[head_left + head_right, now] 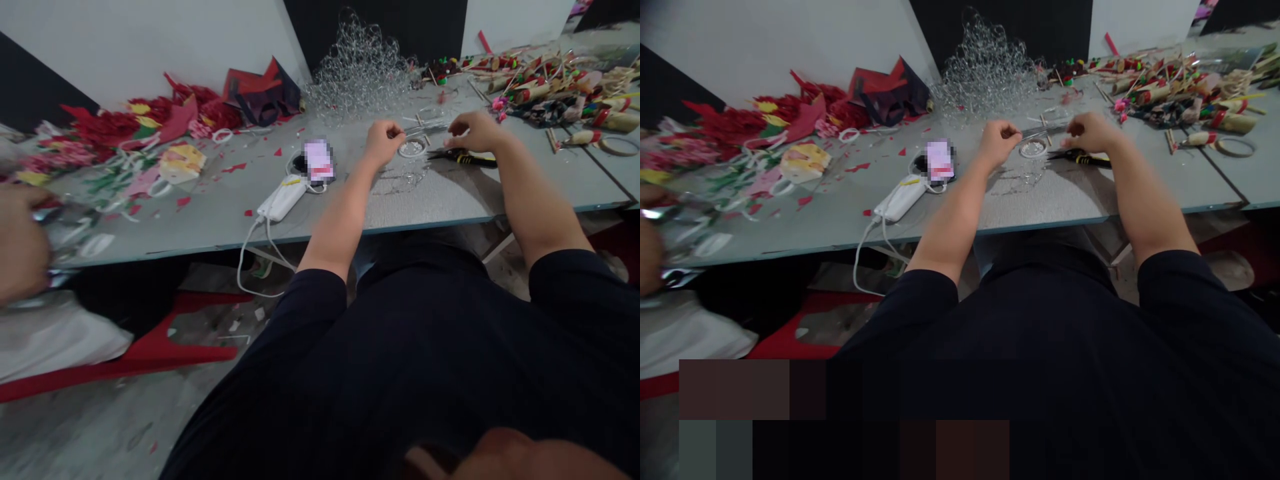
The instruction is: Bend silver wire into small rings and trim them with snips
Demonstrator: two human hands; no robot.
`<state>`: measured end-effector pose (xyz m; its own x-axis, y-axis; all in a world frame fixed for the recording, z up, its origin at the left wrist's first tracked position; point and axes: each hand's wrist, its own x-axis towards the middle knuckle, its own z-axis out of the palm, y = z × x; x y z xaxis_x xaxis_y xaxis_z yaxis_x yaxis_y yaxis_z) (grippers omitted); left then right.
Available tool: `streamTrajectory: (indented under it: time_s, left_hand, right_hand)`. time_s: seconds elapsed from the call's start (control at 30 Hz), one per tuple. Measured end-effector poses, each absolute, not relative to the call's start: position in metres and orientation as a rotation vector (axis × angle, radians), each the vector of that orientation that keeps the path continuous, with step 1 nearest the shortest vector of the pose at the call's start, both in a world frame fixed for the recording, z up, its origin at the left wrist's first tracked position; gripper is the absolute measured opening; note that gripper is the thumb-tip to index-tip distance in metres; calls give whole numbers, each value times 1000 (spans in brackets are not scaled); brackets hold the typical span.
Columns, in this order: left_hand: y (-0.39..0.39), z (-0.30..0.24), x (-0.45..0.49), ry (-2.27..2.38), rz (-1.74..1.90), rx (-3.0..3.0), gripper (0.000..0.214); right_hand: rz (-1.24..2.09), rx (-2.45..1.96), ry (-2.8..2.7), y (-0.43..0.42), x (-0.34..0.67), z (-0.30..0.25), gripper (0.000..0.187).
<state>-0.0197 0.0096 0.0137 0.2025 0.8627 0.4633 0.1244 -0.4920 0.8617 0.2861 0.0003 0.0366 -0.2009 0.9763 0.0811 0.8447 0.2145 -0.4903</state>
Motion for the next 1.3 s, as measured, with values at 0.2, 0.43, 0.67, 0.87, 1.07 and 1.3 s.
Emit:
streamTrajectory:
  time_s: [0.2,0.43,0.67,0.87,1.07,1.3]
  left_hand:
    - [8,13,-15,942,1322,1782,45]
    - [10,12,-17,836,1344,1787,43]
    - [46,-12,-18,940,1287,1754,50]
    - [56,-19,-15,995,1220,1712,47]
    - [33,-3,-15,944,1315,1704,50]
    - [8,18,-18,1169,1140,1786,65]
  right_hand:
    - [548,-1480,-1881,-3,260,39,51]
    - [537,-1502,-1865,-14,251,44,44]
    - [579,-1541,-1858,-21,241,45,35]
    - [589,-1514,-1861,-15,245,40,43]
    - [433,-1461,-1857,-2,247,29,45]
    - [358,-1386,-1768,1,240,22,52]
